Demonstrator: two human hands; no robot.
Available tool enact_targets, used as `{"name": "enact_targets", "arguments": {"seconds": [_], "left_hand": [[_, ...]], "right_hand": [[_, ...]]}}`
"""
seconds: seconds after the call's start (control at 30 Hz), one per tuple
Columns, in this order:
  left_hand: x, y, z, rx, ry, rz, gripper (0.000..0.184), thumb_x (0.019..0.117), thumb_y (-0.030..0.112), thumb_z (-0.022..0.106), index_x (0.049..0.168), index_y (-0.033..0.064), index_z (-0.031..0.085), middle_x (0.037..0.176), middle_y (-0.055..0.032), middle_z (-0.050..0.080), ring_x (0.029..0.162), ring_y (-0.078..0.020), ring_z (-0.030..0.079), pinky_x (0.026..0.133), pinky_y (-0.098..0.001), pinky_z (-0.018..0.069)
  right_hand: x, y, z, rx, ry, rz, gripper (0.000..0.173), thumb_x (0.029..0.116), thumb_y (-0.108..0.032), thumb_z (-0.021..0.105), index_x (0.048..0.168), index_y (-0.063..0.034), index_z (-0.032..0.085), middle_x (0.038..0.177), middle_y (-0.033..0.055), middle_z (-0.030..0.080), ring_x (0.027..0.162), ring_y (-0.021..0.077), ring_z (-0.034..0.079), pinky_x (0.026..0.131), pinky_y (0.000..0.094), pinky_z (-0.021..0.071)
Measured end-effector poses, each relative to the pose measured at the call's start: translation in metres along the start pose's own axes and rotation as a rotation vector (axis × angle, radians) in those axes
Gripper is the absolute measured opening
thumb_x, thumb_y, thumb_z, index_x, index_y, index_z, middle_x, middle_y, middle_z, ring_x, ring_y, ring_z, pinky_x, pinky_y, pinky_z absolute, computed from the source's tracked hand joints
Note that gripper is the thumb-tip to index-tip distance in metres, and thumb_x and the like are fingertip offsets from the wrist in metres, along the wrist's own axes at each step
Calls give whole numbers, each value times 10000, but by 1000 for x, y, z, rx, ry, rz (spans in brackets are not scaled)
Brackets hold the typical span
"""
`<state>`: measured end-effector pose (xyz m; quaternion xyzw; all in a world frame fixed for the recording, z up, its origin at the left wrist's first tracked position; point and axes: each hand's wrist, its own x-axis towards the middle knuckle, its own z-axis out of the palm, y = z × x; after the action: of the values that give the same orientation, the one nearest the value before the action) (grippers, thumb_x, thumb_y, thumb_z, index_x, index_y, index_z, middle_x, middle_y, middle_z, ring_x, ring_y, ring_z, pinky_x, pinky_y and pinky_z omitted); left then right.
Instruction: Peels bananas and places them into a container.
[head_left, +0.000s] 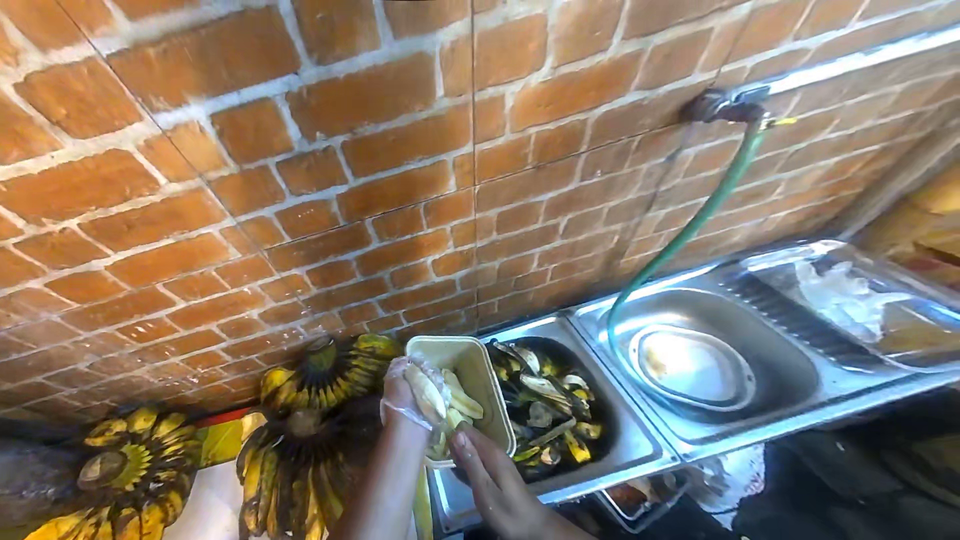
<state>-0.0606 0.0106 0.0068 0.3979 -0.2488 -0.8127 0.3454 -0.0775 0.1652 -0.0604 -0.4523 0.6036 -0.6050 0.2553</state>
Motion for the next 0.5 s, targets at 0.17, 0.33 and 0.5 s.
{"name": "enact_targets", "arguments": {"seconds": [0.17,0.33,0.5], "left_hand": [[2,-6,1,-65,-35,-86,301,1073,321,366,912,134,539,634,-32,544,495,-152,560,442,-304,505],[0,-7,-2,-37,-64,-90,323,1075,348,371,925,123,549,631,-42,544,484,-156,552,437,-305,500],[-3,-3,-5,-38,-99,-112,339,1079,353,361,945,118,565,647,-53,561,503,-170,572,450,-316,515]], "right_hand": [[4,11,-9,-28,-11,22,480,1120,-463,305,960,-103,578,705,1,476,609,112,504,575,318,469],[10,19,-11,-37,-39,75,478,1116,-472,317,985,-108,597,710,-4,494,611,114,516,584,311,480],[17,27,-9,-55,-61,124,468,1117,-454,318,993,-105,603,714,-1,503,625,120,527,606,319,490]]}}
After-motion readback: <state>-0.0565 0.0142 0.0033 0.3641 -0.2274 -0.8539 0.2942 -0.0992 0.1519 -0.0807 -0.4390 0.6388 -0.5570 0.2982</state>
